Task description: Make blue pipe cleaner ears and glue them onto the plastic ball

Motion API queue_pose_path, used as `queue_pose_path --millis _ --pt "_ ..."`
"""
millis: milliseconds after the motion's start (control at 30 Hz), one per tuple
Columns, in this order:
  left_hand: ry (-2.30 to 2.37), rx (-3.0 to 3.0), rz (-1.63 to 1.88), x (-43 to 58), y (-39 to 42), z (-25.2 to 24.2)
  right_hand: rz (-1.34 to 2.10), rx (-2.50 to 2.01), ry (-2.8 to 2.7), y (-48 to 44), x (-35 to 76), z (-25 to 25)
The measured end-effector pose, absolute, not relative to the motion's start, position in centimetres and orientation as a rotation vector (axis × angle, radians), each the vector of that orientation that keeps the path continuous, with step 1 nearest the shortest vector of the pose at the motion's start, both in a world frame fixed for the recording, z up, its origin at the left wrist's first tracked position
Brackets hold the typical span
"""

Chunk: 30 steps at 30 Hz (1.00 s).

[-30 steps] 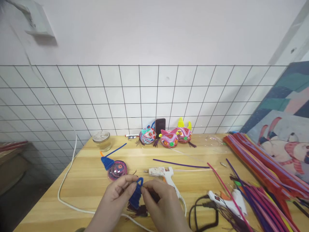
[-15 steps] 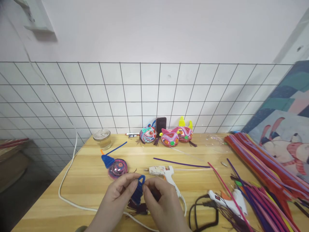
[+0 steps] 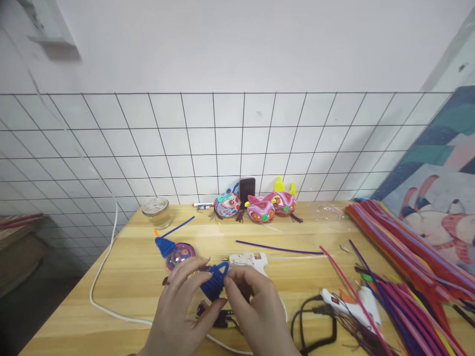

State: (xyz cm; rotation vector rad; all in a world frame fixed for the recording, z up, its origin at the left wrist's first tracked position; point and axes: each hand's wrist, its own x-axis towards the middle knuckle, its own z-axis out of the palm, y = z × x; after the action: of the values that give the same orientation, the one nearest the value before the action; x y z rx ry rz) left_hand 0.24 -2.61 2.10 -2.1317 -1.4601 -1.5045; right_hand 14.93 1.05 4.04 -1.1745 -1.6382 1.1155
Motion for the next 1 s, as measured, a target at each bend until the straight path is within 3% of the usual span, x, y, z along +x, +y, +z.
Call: queue_pose_path --millis 267,467,1000 --pt "-2.437 -2.115 -2.430 0.1 -2.1 3.8 1.122 -1.165 -1.671 0.7 14.7 4.0" --pt "-2.587 -1.903 -2.982 -0.1 -1.6 3.4 1.127 -1.181 -1.742 0.6 14.4 4.0" --pt "-2.614 -1.802 -2.937 0.5 -1.7 3.6 1.172 -1.137 -1.722 0.5 14.0 3.7"
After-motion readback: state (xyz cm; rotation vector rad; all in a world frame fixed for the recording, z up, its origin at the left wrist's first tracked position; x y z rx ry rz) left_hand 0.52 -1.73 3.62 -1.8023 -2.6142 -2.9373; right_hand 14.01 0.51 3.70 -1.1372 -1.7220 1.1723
